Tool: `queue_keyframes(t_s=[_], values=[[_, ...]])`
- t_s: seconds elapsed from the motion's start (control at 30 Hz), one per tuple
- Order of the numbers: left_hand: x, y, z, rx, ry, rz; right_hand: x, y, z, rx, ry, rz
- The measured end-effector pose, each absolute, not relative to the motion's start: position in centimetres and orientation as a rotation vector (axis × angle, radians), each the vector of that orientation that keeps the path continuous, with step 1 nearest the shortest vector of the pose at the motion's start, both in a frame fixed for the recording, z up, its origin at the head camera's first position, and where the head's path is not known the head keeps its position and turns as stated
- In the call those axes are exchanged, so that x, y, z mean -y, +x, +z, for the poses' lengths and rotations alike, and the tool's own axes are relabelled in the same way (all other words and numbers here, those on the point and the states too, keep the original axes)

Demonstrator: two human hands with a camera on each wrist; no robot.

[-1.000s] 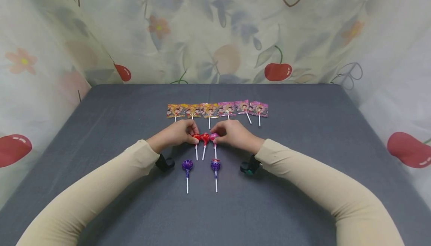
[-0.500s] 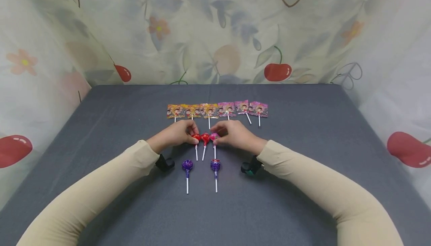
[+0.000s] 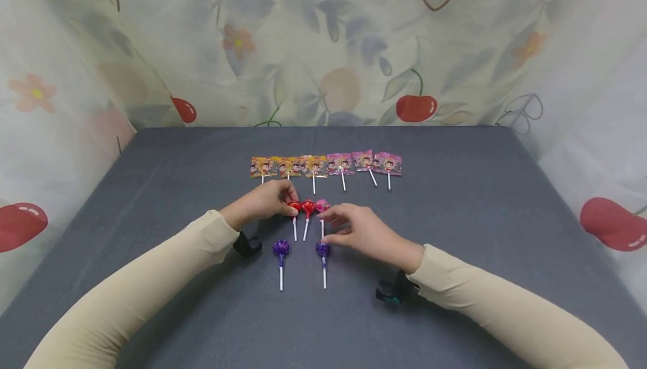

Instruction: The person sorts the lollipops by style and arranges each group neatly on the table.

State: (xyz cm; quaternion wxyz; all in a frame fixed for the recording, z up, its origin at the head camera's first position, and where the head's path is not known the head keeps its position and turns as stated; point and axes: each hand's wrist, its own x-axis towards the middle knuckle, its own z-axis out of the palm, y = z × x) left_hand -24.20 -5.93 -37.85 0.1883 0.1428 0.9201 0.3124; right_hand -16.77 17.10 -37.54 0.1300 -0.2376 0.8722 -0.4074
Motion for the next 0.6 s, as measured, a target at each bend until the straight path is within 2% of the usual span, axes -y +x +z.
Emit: queue_keyframes(t_s=[0.2,0.6], values=[[5.9,-24.2,-37.8,-2.59,0.409,0.881,-17.1,-15.6,-38.8,-2.487,-0.684,-1.127],[5.9,-24.1,-37.8,-2.583,0.387,0.875,-16.7,-15.9,-39.2,-2.539,-0.68,-1.048]])
